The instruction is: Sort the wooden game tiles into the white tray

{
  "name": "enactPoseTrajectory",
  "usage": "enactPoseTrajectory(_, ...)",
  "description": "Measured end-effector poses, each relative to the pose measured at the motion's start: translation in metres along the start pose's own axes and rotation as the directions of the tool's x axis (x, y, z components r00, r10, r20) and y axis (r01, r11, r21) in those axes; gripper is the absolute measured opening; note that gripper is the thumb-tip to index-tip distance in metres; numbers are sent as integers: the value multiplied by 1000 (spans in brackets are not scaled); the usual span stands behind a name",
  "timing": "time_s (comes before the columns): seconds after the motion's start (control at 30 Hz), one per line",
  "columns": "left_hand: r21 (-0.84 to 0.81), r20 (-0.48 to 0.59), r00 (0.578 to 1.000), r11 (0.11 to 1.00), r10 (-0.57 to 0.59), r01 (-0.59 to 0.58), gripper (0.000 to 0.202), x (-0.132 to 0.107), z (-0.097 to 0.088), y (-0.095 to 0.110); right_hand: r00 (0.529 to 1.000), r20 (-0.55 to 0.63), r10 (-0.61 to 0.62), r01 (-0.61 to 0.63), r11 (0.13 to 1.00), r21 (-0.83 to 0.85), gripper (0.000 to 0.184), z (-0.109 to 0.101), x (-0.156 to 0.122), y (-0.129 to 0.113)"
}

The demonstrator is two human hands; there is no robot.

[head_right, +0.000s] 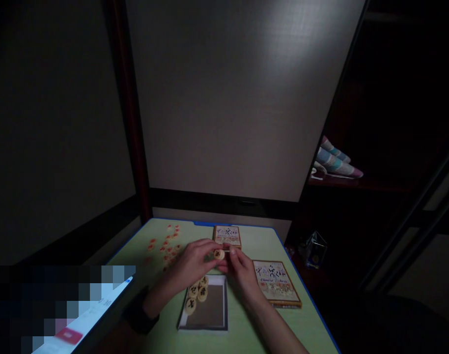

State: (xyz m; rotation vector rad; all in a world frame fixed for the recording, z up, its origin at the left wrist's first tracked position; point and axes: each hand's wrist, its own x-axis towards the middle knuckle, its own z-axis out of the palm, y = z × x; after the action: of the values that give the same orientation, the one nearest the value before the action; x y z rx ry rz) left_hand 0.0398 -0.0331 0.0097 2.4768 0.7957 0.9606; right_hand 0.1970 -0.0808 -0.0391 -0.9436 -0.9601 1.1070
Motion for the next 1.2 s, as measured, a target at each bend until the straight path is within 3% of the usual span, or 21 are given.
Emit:
enactPoseTrajectory(0.1, -40, -33, 994, 993, 107, -108, 20, -10, 10, -2, 992, 75, 101, -108, 991, 86, 42, 4, -4, -3)
enactPoseTrajectory(0.2, -70, -100, 985, 987, 140, -148, 18, -13, 18, -7, 986, 102, 132, -146, 978, 149, 35, 3, -5, -4)
enactPoseTrajectory(0.4, -115, -338, 940, 989, 52, -96, 23, -21, 17, -8, 977, 116, 179, -208, 921, 328, 31, -4, -2, -8)
enactPoseTrajectory(0.57, -150, -372, 927, 988, -35, -23, 17, -22, 21, -16, 979, 118, 166, -198, 910, 364, 29, -13, 1, -5)
enactPoseTrajectory(0.9, -348, -171, 957, 923, -234, 164, 33, -19, 21, -17, 991, -18, 133, -124, 959, 253, 38, -10, 2, -10)
enactPoseTrajectory(1.07, -715, 7, 926, 646, -378, 269, 31, -15, 37, -28, 996, -93, 11, -6, 999, 48, 40, -6, -1, -14)
enactPoseTrajectory(1.2, -829, 136, 915, 463, -380, 315, 35, -15, 34, -31, 992, -125, 7, -9, 1000, -9, 44, -5, -1, -16)
